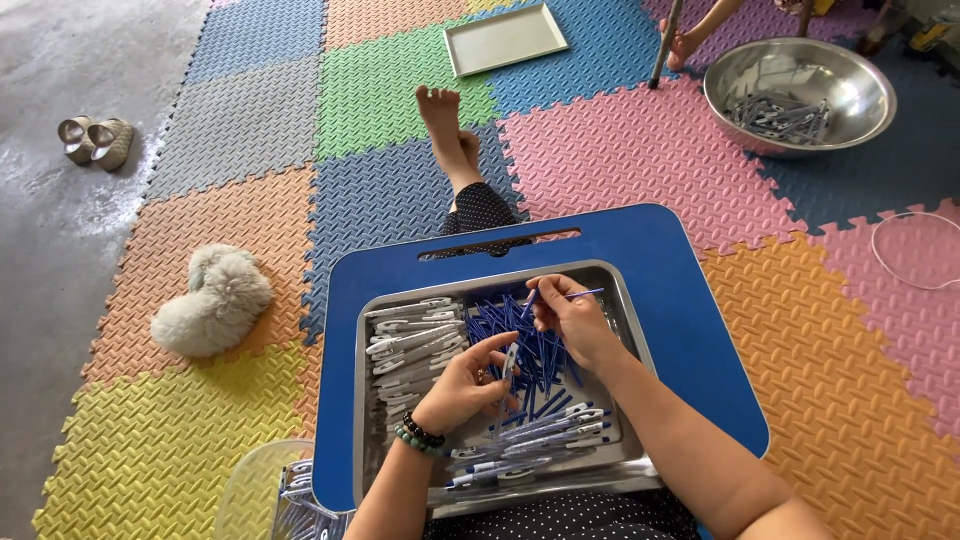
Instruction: Assembling pens by manually inserting ink refills into pen barrels on a small table.
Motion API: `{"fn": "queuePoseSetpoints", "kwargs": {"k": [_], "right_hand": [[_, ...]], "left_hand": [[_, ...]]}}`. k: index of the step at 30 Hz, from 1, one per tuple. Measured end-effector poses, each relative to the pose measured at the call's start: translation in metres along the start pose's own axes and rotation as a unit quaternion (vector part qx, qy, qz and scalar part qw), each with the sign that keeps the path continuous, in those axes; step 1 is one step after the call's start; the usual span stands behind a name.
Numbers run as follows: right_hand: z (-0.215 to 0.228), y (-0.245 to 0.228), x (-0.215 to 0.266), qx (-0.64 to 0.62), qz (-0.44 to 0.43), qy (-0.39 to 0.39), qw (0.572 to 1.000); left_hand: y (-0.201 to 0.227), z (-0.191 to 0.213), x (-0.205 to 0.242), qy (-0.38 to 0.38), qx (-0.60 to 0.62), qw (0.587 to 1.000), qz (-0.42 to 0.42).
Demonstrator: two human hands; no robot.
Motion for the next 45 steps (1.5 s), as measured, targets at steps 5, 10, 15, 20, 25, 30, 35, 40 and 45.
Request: {"fn": "queuePoseSetpoints", "kwargs": {"k": [5,10,15,20,25,30,35,40,45], "right_hand": [[0.004,0.001,0.002,0.075,-0.005,0.016,0.997],[-0.014,0.009,0.020,0.257,-0.013,-0.057,0.965],[-0.013,0.034,0.014,0.199,-0.109,-0.098,0.969],[-0.014,0.050,0.021,0.164,-0.191,-0.099,0.963],[-0.019,0.056,0.028,0.143,-0.220,-0.110,0.959],[-0.033,0.058,0.042,0.099,-0.288,-0.179,0.936],[-0.035,0.049,0.041,0.075,-0.285,-0.168,0.941],[-0.033,0.049,0.042,0.029,-0.274,-0.164,0.947],[-0.038,0.053,0.043,0.014,-0.295,-0.189,0.937]], "left_hand": [[0.001,0.013,-0.003,0.028,0.013,1.000,-0.005],[0.004,0.024,-0.002,0.072,0.049,0.996,-0.016],[-0.028,0.036,-0.010,0.088,0.075,0.993,0.000],[-0.029,0.026,-0.008,0.085,0.075,0.993,0.014],[-0.021,0.031,-0.006,0.128,0.061,0.988,0.055],[-0.002,0.024,0.002,0.105,0.109,0.985,0.079],[-0.002,0.026,0.001,0.090,0.134,0.985,0.066],[-0.011,0.025,0.002,0.071,0.179,0.980,0.051],[-0.003,0.019,0.003,0.064,0.171,0.981,0.063]]}}
Point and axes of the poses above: each hand's wrist, its own x-axis away from the middle knuckle, its own z-axis out of the back of the hand, y = z × x, the point moved 8 cm from there along -x, towards the middle knuckle, and after that the axes turned 9 degrees about -x, right-handed, at the moved point
